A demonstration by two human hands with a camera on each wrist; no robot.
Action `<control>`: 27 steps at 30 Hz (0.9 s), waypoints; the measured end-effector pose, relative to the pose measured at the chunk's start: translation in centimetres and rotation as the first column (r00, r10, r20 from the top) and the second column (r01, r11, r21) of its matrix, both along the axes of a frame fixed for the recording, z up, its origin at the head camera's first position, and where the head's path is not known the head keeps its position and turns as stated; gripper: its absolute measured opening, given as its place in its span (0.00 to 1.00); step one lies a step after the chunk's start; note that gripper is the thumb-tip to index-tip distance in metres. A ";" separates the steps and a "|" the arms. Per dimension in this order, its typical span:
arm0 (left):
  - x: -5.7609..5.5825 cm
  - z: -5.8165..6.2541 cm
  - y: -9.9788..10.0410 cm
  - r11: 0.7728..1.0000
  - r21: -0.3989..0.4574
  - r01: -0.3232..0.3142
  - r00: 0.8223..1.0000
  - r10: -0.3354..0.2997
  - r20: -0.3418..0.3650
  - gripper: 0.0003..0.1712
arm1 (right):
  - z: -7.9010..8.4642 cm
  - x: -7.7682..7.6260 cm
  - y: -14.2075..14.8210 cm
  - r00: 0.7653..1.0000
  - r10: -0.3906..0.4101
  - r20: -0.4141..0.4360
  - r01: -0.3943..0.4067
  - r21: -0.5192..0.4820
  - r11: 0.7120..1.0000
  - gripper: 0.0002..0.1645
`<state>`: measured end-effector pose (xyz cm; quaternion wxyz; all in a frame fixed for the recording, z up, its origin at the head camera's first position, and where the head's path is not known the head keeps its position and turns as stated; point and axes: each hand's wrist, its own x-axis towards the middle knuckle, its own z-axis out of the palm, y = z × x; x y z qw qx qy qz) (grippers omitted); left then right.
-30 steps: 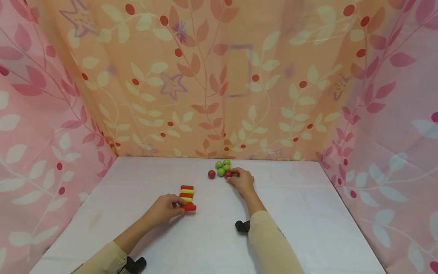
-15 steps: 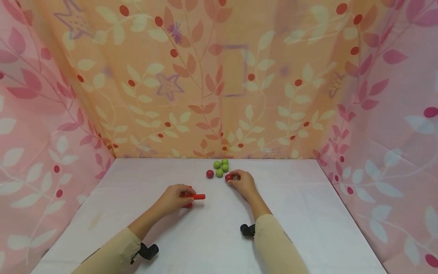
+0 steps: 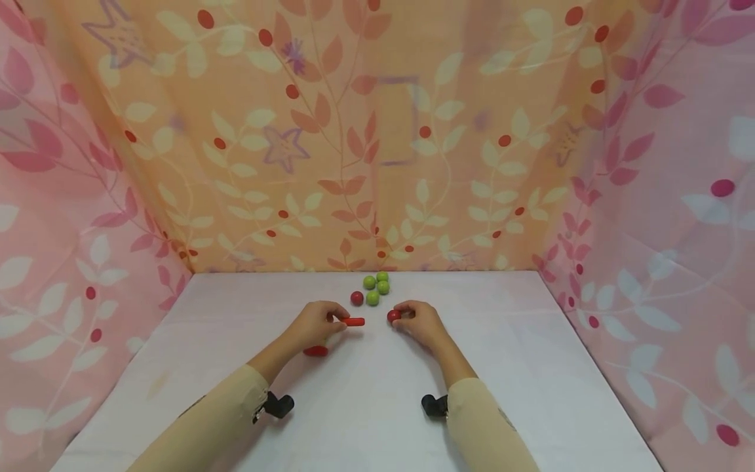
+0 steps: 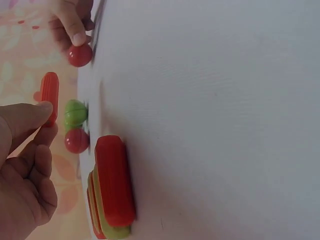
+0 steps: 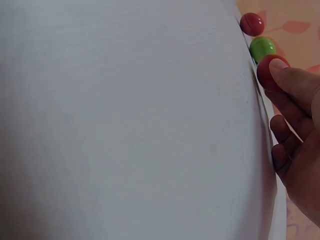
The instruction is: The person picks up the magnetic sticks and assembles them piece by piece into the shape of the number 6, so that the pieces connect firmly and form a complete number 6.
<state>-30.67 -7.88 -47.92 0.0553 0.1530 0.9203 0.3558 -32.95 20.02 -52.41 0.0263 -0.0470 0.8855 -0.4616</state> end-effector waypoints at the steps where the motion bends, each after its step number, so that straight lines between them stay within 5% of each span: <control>1: -0.2 -0.1 0.1 1.000 -0.002 0.000 1.000 0.000 0.005 0.07 | 0.0 0.1 0.0 1.000 0.007 0.003 -0.007 -0.006 1.000 0.19; 27: -2.5 -2.0 4.3 0.998 -0.026 0.055 0.998 -0.055 -0.005 0.08 | 0.0 1.2 0.1 0.995 0.099 -0.003 -0.099 -0.027 0.995 0.20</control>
